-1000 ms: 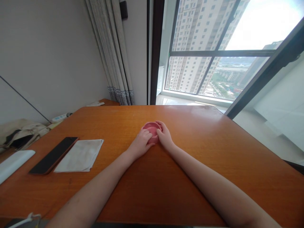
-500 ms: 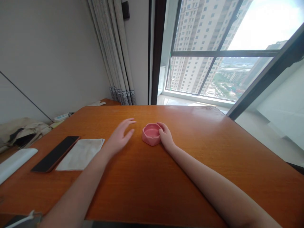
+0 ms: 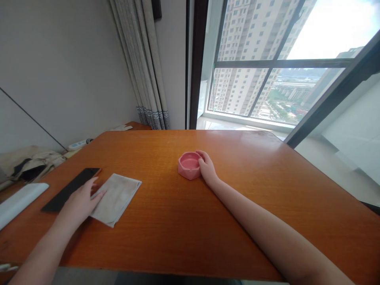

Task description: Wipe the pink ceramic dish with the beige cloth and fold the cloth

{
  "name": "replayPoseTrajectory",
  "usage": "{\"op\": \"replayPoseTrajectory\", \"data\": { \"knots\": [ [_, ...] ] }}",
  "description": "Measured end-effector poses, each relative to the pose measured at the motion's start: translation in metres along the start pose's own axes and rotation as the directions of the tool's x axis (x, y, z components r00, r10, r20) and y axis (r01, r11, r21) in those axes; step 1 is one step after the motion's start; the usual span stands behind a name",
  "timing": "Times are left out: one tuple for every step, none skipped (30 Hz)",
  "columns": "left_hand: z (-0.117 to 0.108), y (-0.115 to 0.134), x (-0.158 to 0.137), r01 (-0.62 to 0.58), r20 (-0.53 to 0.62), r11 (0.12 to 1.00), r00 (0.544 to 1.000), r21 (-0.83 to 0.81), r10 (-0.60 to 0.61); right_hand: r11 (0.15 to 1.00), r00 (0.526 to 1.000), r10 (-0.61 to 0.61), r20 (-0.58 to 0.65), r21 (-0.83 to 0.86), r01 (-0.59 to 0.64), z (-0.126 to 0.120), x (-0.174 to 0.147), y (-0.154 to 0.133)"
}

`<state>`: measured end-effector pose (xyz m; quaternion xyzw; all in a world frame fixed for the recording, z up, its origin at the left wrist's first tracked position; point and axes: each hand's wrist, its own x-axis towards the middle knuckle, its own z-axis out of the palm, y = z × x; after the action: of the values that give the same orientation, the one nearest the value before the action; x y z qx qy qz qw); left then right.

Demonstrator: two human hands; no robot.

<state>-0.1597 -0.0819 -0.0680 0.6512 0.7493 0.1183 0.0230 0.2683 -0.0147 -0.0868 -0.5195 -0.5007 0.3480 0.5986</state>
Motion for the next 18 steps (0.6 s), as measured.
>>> {"op": "replayPoseTrajectory", "data": {
  "knots": [
    [0.0,0.004,0.001,0.024,0.05,0.996,0.999,-0.09,-0.02,1.0,1.0,0.004,0.002,-0.003,-0.004,0.0,0.0,-0.001],
    [-0.001,0.01,0.002,0.049,0.113,0.986,0.993,-0.158,-0.031,1.0,1.0,0.006,0.001,-0.007,-0.006,0.0,-0.001,-0.002],
    [-0.004,0.017,0.003,0.065,0.182,0.978,0.983,-0.2,-0.028,1.0,1.0,-0.002,-0.005,-0.013,0.002,-0.001,-0.001,-0.003],
    [-0.007,0.026,0.004,0.062,0.249,0.974,0.969,-0.219,-0.006,0.999,1.0,-0.023,-0.017,-0.023,0.023,-0.002,-0.002,-0.006],
    [-0.01,0.037,0.005,0.04,0.31,0.973,0.95,-0.227,0.033,0.997,0.998,-0.061,-0.031,-0.039,0.06,-0.003,-0.002,-0.009],
    [-0.014,0.049,0.005,0.007,0.359,0.972,0.93,-0.233,0.08,0.992,0.993,-0.111,-0.046,-0.057,0.109,-0.004,-0.003,-0.013],
    [-0.018,0.061,0.006,-0.027,0.39,0.97,0.913,-0.241,0.122,0.984,0.984,-0.166,-0.057,-0.075,0.162,-0.006,-0.003,-0.018],
    [-0.022,0.074,0.006,-0.054,0.403,0.965,0.901,-0.257,0.158,0.973,0.974,-0.219,-0.061,-0.09,0.213,-0.008,-0.003,-0.024],
    [-0.027,0.088,0.006,-0.071,0.408,0.955,0.893,-0.287,0.189,0.961,0.962,-0.264,-0.063,-0.098,0.258,-0.011,-0.002,-0.032],
    [-0.031,0.101,0.006,-0.085,0.41,0.939,0.884,-0.332,0.225,0.952,0.952,-0.298,-0.064,-0.096,0.292,-0.013,-0.002,-0.04],
    [-0.036,0.115,0.006,-0.098,0.41,0.912,0.87,-0.399,0.273,0.947,0.947,-0.316,-0.057,-0.082,0.311,-0.015,-0.002,-0.048],
    [-0.041,0.128,0.005,-0.107,0.404,0.867,0.852,-0.487,0.332,0.948,0.948,-0.317,-0.031,-0.053,0.315,-0.017,-0.003,-0.057],
    [-0.047,0.142,0.005,-0.111,0.391,0.802,0.828,-0.588,0.401,0.954,0.953,-0.3,0.029,-0.009,0.301,-0.018,-0.004,-0.066],
    [-0.052,0.156,0.005,-0.101,0.377,0.718,0.797,-0.689,0.473,0.963,0.954,-0.27,0.134,0.044,0.266,-0.019,-0.005,-0.075],
    [-0.057,0.17,0.005,-0.077,0.354,0.629,0.771,-0.774,0.53,0.974,0.933,-0.224,0.282,0.091,0.206,-0.02,-0.007,-0.083],
    [-0.062,0.184,0.006,-0.05,0.336,0.55,0.744,-0.834,0.577,0.985,0.877,-0.168,0.449,0.116,0.13,-0.021,-0.01,-0.09],
    [-0.065,0.198,0.008,-0.029,0.323,0.492,0.72,-0.87,0.614,0.992,0.792,-0.109,0.601,0.11,0.053,-0.021,-0.013,-0.097],
    [-0.066,0.213,0.01,-0.019,0.305,0.446,0.703,-0.895,0.642,0.996,0.705,-0.051,0.707,0.084,-0.013,-0.021,-0.016,-0.102]
  ]
}}
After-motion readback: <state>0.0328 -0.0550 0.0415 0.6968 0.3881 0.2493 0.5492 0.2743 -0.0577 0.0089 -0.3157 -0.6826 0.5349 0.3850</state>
